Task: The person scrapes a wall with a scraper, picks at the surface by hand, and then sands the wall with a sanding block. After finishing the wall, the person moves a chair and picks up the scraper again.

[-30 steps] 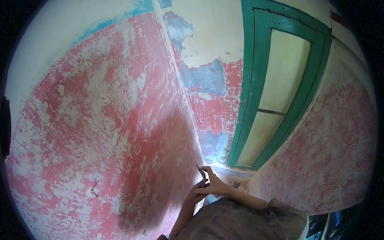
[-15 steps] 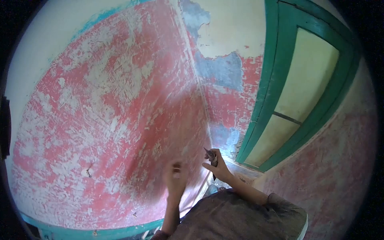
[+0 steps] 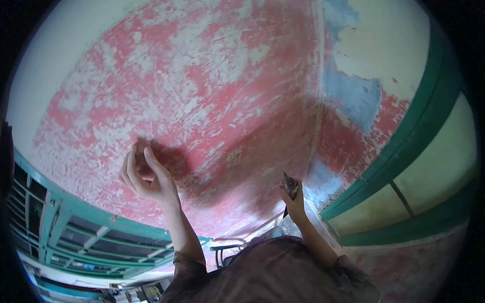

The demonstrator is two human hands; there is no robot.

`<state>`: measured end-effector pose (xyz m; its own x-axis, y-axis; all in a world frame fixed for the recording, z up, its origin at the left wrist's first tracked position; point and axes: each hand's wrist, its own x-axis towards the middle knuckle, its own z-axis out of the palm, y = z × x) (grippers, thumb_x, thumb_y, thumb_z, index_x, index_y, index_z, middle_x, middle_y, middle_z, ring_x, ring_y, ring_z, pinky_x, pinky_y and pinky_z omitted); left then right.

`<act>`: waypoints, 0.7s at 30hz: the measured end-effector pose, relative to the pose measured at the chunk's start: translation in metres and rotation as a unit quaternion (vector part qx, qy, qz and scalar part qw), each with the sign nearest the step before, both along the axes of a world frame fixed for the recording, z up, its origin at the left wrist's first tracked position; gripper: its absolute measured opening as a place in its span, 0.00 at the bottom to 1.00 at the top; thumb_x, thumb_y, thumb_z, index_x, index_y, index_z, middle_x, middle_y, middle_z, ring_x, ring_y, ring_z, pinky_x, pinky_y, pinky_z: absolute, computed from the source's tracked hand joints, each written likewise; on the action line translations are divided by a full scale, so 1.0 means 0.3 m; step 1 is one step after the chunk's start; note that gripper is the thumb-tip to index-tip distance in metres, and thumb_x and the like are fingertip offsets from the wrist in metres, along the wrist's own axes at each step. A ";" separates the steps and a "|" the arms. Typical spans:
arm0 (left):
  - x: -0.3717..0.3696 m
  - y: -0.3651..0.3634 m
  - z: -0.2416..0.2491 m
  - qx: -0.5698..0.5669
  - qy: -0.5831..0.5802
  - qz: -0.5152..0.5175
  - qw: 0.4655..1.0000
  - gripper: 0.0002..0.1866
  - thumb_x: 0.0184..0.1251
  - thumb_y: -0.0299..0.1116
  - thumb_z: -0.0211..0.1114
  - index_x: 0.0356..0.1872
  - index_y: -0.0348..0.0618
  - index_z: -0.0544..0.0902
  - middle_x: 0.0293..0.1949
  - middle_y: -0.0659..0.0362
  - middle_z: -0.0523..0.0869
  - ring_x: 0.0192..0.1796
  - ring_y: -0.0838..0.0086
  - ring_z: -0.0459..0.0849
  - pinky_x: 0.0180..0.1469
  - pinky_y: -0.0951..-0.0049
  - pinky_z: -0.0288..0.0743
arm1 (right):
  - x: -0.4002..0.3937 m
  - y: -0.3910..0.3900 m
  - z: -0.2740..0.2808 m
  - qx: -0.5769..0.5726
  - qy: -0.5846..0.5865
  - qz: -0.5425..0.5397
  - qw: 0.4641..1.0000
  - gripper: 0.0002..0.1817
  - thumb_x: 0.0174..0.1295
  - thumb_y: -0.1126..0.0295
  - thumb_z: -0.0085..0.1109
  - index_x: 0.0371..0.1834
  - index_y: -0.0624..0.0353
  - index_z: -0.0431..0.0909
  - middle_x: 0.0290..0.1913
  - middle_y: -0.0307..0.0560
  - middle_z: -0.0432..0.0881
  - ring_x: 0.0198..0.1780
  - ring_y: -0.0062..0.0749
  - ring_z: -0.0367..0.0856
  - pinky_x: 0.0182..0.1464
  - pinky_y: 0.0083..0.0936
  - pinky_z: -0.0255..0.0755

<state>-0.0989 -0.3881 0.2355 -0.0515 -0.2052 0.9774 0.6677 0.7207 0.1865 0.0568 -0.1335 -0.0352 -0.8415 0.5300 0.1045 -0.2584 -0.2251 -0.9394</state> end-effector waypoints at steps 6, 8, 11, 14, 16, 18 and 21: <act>-0.031 -0.018 -0.014 0.006 0.018 -0.016 1.000 0.12 0.68 0.24 0.76 0.51 0.42 0.87 0.49 0.61 0.92 0.53 0.72 0.83 0.59 0.67 0.67 | -0.031 0.017 -0.015 0.007 -0.009 0.033 0.999 0.26 0.73 0.72 0.66 0.69 0.57 0.65 0.60 0.44 0.79 0.63 0.28 0.78 0.68 0.29 0.70; -0.031 -0.019 -0.017 0.017 0.011 -0.033 0.999 0.11 0.69 0.23 0.75 0.50 0.42 0.87 0.49 0.61 0.92 0.53 0.72 0.83 0.59 0.66 0.67 | -0.037 0.024 -0.021 0.001 -0.008 0.031 0.999 0.26 0.73 0.72 0.66 0.69 0.57 0.65 0.60 0.44 0.79 0.63 0.28 0.78 0.68 0.29 0.70; -0.038 -0.018 -0.013 -0.010 0.003 -0.065 0.998 0.11 0.73 0.19 0.70 0.54 0.38 0.85 0.54 0.55 0.85 0.55 0.72 0.81 0.51 0.75 0.82 | -0.045 0.028 -0.010 -0.003 -0.016 0.020 1.000 0.26 0.72 0.70 0.67 0.68 0.57 0.66 0.60 0.44 0.80 0.63 0.27 0.79 0.67 0.27 0.71; -0.064 0.003 -0.018 0.076 0.033 -0.170 0.982 0.05 0.74 0.20 0.68 0.47 0.35 0.84 0.48 0.54 0.85 0.53 0.70 0.82 0.55 0.71 0.82 | -0.041 0.053 -0.006 -0.013 -0.026 0.016 0.999 0.27 0.71 0.70 0.68 0.68 0.57 0.67 0.59 0.44 0.81 0.62 0.27 0.80 0.66 0.27 0.73; -0.069 0.016 -0.020 0.093 0.040 -0.203 0.974 0.05 0.78 0.20 0.64 0.49 0.32 0.84 0.52 0.52 0.79 0.54 0.70 0.82 0.57 0.69 0.84 | -0.032 0.080 -0.029 -0.036 -0.039 0.029 0.998 0.27 0.71 0.71 0.67 0.69 0.57 0.65 0.60 0.45 0.81 0.62 0.29 0.81 0.65 0.28 0.75; -0.063 0.015 -0.017 0.087 0.036 -0.183 0.979 0.06 0.80 0.21 0.62 0.50 0.30 0.83 0.52 0.52 0.77 0.53 0.70 0.83 0.57 0.69 0.83 | -0.019 0.097 -0.031 -0.039 -0.042 0.009 0.998 0.27 0.71 0.72 0.67 0.69 0.57 0.65 0.60 0.45 0.80 0.62 0.29 0.81 0.65 0.28 0.74; -0.064 0.010 -0.023 0.089 0.036 -0.168 0.981 0.09 0.84 0.25 0.60 0.52 0.30 0.85 0.53 0.53 0.81 0.53 0.73 0.84 0.56 0.73 0.82 | 0.005 0.130 -0.045 -0.036 -0.046 -0.020 0.998 0.27 0.72 0.73 0.65 0.70 0.57 0.65 0.60 0.45 0.80 0.61 0.29 0.81 0.64 0.28 0.74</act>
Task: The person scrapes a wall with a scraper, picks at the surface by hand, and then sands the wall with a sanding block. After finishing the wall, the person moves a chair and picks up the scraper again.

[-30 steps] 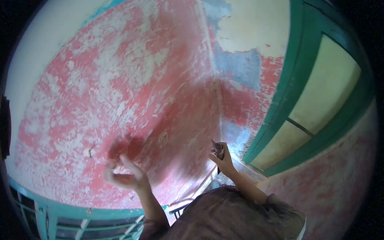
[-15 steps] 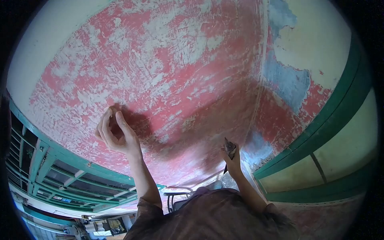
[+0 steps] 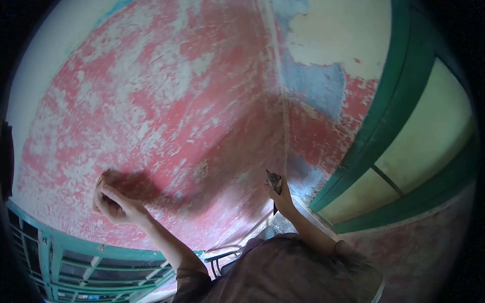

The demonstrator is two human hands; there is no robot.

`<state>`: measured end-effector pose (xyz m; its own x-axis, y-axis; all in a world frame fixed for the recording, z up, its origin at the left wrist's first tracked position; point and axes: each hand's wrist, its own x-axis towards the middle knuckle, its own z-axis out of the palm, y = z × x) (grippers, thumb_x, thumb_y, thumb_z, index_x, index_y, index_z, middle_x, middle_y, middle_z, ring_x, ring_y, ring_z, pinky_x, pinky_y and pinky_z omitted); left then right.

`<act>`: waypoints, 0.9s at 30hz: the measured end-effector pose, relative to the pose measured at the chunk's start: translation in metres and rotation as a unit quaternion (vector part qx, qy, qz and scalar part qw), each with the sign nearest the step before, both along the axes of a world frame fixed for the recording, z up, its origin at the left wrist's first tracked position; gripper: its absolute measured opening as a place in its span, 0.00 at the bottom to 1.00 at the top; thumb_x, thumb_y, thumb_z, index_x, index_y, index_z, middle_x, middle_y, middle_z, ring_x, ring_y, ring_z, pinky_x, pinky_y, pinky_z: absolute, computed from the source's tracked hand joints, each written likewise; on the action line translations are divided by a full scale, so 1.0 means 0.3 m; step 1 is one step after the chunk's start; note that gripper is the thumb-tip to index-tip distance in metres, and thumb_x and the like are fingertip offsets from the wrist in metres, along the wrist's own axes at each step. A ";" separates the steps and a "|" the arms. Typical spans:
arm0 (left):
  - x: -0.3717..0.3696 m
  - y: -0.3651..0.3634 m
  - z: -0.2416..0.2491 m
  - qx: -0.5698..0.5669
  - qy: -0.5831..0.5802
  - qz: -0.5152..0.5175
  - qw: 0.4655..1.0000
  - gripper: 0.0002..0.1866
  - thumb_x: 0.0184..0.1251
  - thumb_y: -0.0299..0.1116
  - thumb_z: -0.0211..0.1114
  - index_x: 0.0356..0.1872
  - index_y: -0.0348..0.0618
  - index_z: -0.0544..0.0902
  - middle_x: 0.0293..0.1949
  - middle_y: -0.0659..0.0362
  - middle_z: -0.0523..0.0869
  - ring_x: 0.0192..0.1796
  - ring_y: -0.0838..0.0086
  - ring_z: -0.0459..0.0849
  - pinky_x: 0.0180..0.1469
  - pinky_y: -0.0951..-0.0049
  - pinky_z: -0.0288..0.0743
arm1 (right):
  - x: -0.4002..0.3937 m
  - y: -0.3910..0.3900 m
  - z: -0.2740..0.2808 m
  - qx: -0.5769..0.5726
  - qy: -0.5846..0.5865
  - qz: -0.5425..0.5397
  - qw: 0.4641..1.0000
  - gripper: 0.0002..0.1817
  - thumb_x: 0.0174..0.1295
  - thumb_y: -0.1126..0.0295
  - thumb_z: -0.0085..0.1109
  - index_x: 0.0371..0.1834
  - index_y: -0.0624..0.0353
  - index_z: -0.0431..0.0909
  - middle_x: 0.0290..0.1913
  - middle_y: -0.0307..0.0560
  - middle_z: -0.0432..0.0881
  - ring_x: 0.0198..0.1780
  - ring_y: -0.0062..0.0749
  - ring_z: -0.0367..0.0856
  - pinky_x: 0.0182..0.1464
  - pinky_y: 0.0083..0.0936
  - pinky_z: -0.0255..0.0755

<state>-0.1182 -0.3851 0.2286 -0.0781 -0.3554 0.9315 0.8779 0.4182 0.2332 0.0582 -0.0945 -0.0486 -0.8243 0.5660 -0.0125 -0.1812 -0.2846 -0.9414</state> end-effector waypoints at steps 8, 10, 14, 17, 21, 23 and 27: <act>0.021 -0.003 -0.001 0.004 -0.032 0.037 0.999 0.13 0.83 0.32 0.61 0.51 0.34 0.90 0.49 0.55 0.89 0.54 0.73 0.76 0.55 0.71 0.73 | 0.078 0.072 0.009 0.001 -0.046 0.005 0.999 0.31 0.73 0.71 0.64 0.74 0.53 0.59 0.59 0.45 0.77 0.60 0.31 0.81 0.63 0.31 0.75; 0.025 0.003 0.003 0.011 -0.036 0.061 0.997 0.14 0.84 0.34 0.57 0.49 0.36 0.88 0.48 0.56 0.92 0.53 0.71 0.84 0.67 0.64 0.61 | 0.091 0.085 0.002 -0.010 0.003 -0.006 1.000 0.31 0.74 0.68 0.62 0.75 0.52 0.58 0.58 0.45 0.77 0.60 0.33 0.81 0.61 0.34 0.77; 0.014 -0.006 0.003 0.002 -0.021 0.050 0.999 0.14 0.83 0.34 0.57 0.49 0.37 0.88 0.48 0.56 0.92 0.53 0.71 0.84 0.67 0.65 0.61 | 0.116 0.139 0.034 -0.014 0.030 -0.056 0.998 0.31 0.73 0.64 0.65 0.74 0.52 0.62 0.55 0.41 0.76 0.50 0.26 0.79 0.54 0.29 0.77; 0.022 -0.008 0.006 -0.008 -0.027 0.084 0.996 0.14 0.83 0.35 0.58 0.49 0.38 0.89 0.48 0.57 0.92 0.52 0.72 0.84 0.65 0.65 0.61 | 0.144 0.186 0.054 -0.062 0.005 -0.082 0.995 0.27 0.76 0.61 0.60 0.73 0.52 0.64 0.60 0.47 0.80 0.59 0.37 0.84 0.59 0.40 0.82; 0.014 -0.015 0.001 -0.008 -0.014 0.084 0.996 0.13 0.82 0.36 0.62 0.48 0.40 0.91 0.47 0.60 0.93 0.49 0.75 0.78 0.58 0.69 0.66 | 0.154 0.222 0.067 -0.120 0.043 -0.089 0.988 0.25 0.77 0.57 0.59 0.72 0.52 0.68 0.57 0.48 0.83 0.55 0.38 0.86 0.57 0.41 0.84; 0.017 -0.008 0.012 -0.005 -0.012 0.092 0.996 0.13 0.82 0.36 0.62 0.48 0.40 0.91 0.46 0.61 0.93 0.47 0.75 0.76 0.53 0.72 0.68 | 0.157 0.232 0.076 -0.134 0.057 -0.081 0.986 0.25 0.77 0.54 0.58 0.71 0.52 0.69 0.57 0.49 0.84 0.54 0.38 0.87 0.56 0.41 0.84; 0.019 -0.012 0.027 -0.022 -0.001 0.126 0.992 0.14 0.83 0.37 0.59 0.45 0.40 0.90 0.44 0.60 0.92 0.47 0.74 0.77 0.57 0.68 0.65 | 0.157 0.235 0.091 -0.154 0.063 -0.060 0.984 0.28 0.77 0.46 0.55 0.70 0.53 0.72 0.56 0.51 0.86 0.52 0.39 0.88 0.55 0.41 0.85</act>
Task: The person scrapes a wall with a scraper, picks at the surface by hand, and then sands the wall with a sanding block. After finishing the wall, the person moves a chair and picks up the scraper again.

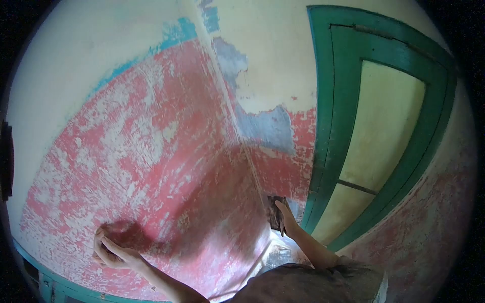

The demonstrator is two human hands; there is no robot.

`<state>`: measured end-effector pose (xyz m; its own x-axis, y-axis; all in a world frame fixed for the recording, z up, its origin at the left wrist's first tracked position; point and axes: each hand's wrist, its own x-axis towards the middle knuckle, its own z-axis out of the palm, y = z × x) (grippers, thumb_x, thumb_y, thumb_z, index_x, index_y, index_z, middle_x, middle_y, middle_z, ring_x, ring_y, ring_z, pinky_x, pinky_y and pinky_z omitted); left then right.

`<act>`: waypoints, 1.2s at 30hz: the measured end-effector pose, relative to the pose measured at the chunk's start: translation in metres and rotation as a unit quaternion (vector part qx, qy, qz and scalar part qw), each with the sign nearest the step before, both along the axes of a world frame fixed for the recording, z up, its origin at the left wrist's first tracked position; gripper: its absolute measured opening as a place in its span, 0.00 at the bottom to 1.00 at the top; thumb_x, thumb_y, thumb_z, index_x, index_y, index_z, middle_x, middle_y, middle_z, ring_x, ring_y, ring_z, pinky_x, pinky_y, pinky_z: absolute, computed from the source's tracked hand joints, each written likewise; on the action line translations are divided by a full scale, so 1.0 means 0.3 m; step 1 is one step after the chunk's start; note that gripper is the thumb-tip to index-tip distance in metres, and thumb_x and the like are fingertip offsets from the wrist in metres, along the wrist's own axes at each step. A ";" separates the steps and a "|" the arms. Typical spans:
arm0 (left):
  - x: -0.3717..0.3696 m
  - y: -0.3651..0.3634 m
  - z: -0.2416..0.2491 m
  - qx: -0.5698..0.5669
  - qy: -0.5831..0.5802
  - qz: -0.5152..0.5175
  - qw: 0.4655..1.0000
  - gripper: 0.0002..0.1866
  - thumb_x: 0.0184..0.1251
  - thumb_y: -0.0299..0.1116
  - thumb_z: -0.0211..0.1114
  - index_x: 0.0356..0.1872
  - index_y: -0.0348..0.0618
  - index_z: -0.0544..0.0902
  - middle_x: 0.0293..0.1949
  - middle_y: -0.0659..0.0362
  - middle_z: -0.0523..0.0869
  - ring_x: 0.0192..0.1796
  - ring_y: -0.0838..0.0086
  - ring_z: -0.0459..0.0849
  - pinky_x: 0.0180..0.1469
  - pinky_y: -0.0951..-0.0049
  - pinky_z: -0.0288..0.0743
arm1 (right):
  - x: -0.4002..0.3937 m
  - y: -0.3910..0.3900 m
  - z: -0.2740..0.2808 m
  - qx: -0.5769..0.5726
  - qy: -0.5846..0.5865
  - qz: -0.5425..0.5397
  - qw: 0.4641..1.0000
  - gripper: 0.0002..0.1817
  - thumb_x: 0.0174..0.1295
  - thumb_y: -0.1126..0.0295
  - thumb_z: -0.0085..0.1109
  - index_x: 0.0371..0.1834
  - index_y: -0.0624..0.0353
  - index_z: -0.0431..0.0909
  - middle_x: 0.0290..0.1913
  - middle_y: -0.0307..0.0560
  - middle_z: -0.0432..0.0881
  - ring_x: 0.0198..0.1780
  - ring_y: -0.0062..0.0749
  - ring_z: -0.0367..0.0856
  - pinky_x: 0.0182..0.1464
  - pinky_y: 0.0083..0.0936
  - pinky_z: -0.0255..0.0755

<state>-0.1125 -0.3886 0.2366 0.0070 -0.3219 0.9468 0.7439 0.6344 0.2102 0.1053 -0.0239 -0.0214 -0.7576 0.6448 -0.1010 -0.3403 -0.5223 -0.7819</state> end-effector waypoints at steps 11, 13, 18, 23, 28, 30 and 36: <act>-0.006 0.010 -0.007 0.010 -0.008 -0.025 1.000 0.13 0.82 0.35 0.56 0.45 0.39 0.88 0.43 0.58 0.91 0.47 0.71 0.80 0.60 0.64 0.61 | 0.017 0.005 0.050 -0.100 0.024 0.113 0.988 0.40 0.73 0.28 0.48 0.66 0.55 0.77 0.54 0.54 0.86 0.53 0.49 0.89 0.57 0.54 0.85; -0.011 0.003 -0.011 0.011 -0.007 -0.027 1.000 0.14 0.82 0.35 0.57 0.46 0.38 0.88 0.43 0.57 0.91 0.47 0.71 0.81 0.61 0.64 0.61 | 0.001 0.001 0.068 -0.123 0.031 0.126 0.984 0.40 0.73 0.28 0.48 0.66 0.56 0.77 0.55 0.55 0.86 0.54 0.50 0.89 0.56 0.56 0.85; -0.008 0.011 -0.011 0.012 0.001 -0.046 0.999 0.13 0.82 0.34 0.61 0.46 0.38 0.91 0.45 0.59 0.92 0.47 0.73 0.77 0.56 0.68 0.67 | -0.017 -0.016 0.022 -0.152 0.011 0.140 0.978 0.34 0.75 0.38 0.54 0.65 0.58 0.77 0.56 0.57 0.86 0.56 0.54 0.88 0.61 0.59 0.82; -0.054 -0.010 -0.018 -0.003 0.046 -0.047 0.998 0.13 0.82 0.32 0.60 0.47 0.32 0.90 0.45 0.52 0.91 0.50 0.70 0.85 0.55 0.73 0.74 | -0.015 -0.083 0.101 -0.189 0.022 0.104 0.976 0.26 0.73 0.49 0.60 0.59 0.62 0.79 0.49 0.55 0.87 0.49 0.48 0.89 0.56 0.50 0.86; -0.073 0.013 -0.035 0.072 0.072 -0.198 0.975 0.12 0.80 0.26 0.60 0.46 0.23 0.87 0.49 0.42 0.89 0.49 0.59 0.89 0.59 0.63 0.84 | 0.020 -0.081 -0.025 -0.127 -0.031 0.109 0.985 0.32 0.72 0.53 0.54 0.72 0.64 0.72 0.60 0.59 0.84 0.58 0.53 0.86 0.63 0.52 0.82; -0.089 0.024 -0.055 0.091 0.050 -0.205 0.973 0.14 0.81 0.27 0.57 0.48 0.21 0.84 0.49 0.40 0.88 0.50 0.57 0.89 0.57 0.61 0.85 | -0.021 -0.042 -0.002 -0.122 -0.020 0.084 0.989 0.30 0.72 0.55 0.56 0.71 0.63 0.73 0.59 0.56 0.84 0.58 0.50 0.86 0.62 0.48 0.82; -0.100 -0.010 -0.052 0.063 0.082 -0.166 0.981 0.12 0.81 0.25 0.56 0.49 0.23 0.84 0.47 0.43 0.87 0.51 0.58 0.87 0.58 0.63 0.84 | -0.165 -0.036 0.122 0.069 -0.041 -0.029 0.996 0.34 0.70 0.70 0.61 0.78 0.49 0.61 0.58 0.46 0.79 0.56 0.34 0.83 0.61 0.37 0.79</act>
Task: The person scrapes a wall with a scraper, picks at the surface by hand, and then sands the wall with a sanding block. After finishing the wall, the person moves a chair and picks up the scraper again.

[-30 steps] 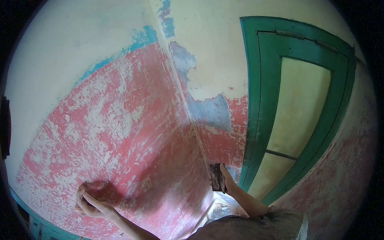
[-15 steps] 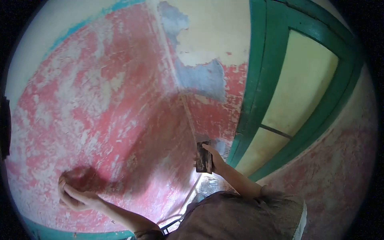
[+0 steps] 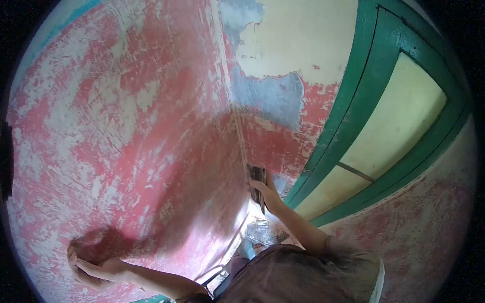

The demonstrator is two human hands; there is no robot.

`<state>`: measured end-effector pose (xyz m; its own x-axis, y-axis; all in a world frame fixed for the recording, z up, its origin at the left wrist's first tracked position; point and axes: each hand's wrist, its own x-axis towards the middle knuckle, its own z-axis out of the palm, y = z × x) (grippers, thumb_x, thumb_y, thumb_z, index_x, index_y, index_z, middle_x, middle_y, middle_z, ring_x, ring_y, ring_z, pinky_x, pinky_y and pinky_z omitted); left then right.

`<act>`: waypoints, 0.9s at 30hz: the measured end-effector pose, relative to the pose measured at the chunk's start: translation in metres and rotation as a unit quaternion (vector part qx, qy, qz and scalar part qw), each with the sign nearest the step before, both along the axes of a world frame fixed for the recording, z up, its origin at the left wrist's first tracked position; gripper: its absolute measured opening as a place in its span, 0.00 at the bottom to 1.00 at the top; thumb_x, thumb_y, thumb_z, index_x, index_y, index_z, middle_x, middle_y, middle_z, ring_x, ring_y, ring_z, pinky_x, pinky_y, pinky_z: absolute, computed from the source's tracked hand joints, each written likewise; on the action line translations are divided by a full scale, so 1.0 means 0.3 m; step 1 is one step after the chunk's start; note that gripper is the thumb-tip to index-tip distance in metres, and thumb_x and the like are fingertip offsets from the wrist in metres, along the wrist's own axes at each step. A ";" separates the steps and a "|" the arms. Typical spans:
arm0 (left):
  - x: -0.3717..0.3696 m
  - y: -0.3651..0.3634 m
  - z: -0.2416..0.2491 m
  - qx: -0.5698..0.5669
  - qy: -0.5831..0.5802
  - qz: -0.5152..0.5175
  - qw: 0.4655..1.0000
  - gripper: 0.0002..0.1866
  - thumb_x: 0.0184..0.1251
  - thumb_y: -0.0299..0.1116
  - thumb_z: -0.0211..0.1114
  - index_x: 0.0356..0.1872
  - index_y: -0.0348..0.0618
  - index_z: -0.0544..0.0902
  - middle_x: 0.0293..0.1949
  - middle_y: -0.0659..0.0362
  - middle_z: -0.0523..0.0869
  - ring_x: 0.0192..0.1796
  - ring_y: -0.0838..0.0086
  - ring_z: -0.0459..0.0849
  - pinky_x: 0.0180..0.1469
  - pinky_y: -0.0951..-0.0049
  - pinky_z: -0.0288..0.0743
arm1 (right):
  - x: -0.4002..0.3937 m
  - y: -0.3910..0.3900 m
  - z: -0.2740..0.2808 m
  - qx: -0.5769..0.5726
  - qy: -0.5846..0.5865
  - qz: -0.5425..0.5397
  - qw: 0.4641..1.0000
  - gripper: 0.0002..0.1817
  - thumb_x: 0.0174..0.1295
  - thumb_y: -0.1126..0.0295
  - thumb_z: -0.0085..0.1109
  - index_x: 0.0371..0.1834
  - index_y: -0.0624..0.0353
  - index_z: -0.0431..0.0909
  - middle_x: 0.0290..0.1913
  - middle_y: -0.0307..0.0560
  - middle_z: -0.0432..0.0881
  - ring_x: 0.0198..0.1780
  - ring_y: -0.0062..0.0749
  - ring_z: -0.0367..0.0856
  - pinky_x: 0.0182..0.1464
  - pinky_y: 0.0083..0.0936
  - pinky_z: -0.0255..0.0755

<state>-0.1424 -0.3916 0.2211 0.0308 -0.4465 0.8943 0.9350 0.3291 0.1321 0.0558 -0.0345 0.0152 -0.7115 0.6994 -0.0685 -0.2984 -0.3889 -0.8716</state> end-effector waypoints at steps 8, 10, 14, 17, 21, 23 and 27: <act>0.025 0.049 0.018 0.004 -0.012 0.045 0.999 0.14 0.84 0.29 0.55 0.47 0.27 0.85 0.47 0.49 0.84 0.52 0.63 0.85 0.60 0.65 0.80 | -0.339 0.061 0.451 0.505 0.156 -0.216 0.821 0.37 0.56 0.73 0.78 0.69 0.58 0.68 0.64 0.53 0.75 0.64 0.40 0.77 0.67 0.37 0.70; 0.034 0.073 0.031 0.007 -0.009 0.057 0.998 0.14 0.84 0.29 0.54 0.48 0.27 0.85 0.47 0.49 0.84 0.52 0.63 0.85 0.60 0.65 0.80 | -0.389 0.058 0.621 0.564 0.173 -0.259 0.765 0.38 0.55 0.73 0.78 0.68 0.58 0.68 0.67 0.55 0.73 0.66 0.42 0.77 0.68 0.38 0.71; 0.052 0.062 0.037 -0.015 -0.027 0.098 0.995 0.14 0.84 0.30 0.53 0.48 0.28 0.84 0.47 0.49 0.83 0.52 0.64 0.83 0.57 0.64 0.78 | -0.465 -0.003 0.764 0.630 0.167 -0.335 0.680 0.40 0.44 0.68 0.83 0.65 0.56 0.75 0.69 0.61 0.72 0.65 0.61 0.76 0.66 0.48 0.73; 0.056 0.090 0.047 0.010 -0.028 0.067 0.997 0.14 0.84 0.30 0.52 0.47 0.29 0.83 0.45 0.49 0.82 0.50 0.65 0.81 0.53 0.66 0.77 | -0.523 -0.056 0.775 0.627 0.204 -0.331 0.675 0.40 0.40 0.67 0.84 0.62 0.53 0.80 0.68 0.60 0.72 0.66 0.61 0.75 0.65 0.51 0.73; 0.048 0.067 0.029 -0.001 -0.042 0.064 0.997 0.14 0.85 0.31 0.53 0.48 0.29 0.83 0.47 0.50 0.81 0.51 0.65 0.82 0.55 0.65 0.79 | -0.550 -0.086 0.769 0.631 0.190 -0.345 0.669 0.37 0.42 0.68 0.85 0.62 0.52 0.82 0.70 0.59 0.73 0.66 0.58 0.75 0.66 0.49 0.73; 0.048 0.063 0.024 0.004 -0.044 0.042 0.998 0.15 0.85 0.32 0.54 0.48 0.29 0.83 0.48 0.50 0.82 0.52 0.65 0.83 0.57 0.64 0.80 | -0.560 -0.085 0.761 0.640 0.180 -0.352 0.660 0.38 0.42 0.67 0.86 0.63 0.50 0.83 0.71 0.58 0.73 0.67 0.58 0.75 0.67 0.50 0.73; 0.052 0.072 0.032 -0.001 -0.042 0.049 0.998 0.14 0.85 0.32 0.54 0.47 0.29 0.84 0.47 0.51 0.82 0.50 0.65 0.83 0.57 0.64 0.79 | -0.558 -0.084 0.752 0.649 0.168 -0.346 0.656 0.45 0.36 0.65 0.86 0.67 0.42 0.83 0.71 0.54 0.71 0.69 0.59 0.70 0.67 0.54 0.71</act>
<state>-0.1268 -0.3701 0.2305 -0.0019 -0.4438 0.8961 0.8842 0.4178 0.2088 -0.1117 -0.0597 0.2409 -0.0154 0.1763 0.9842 -0.2721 0.9464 -0.1738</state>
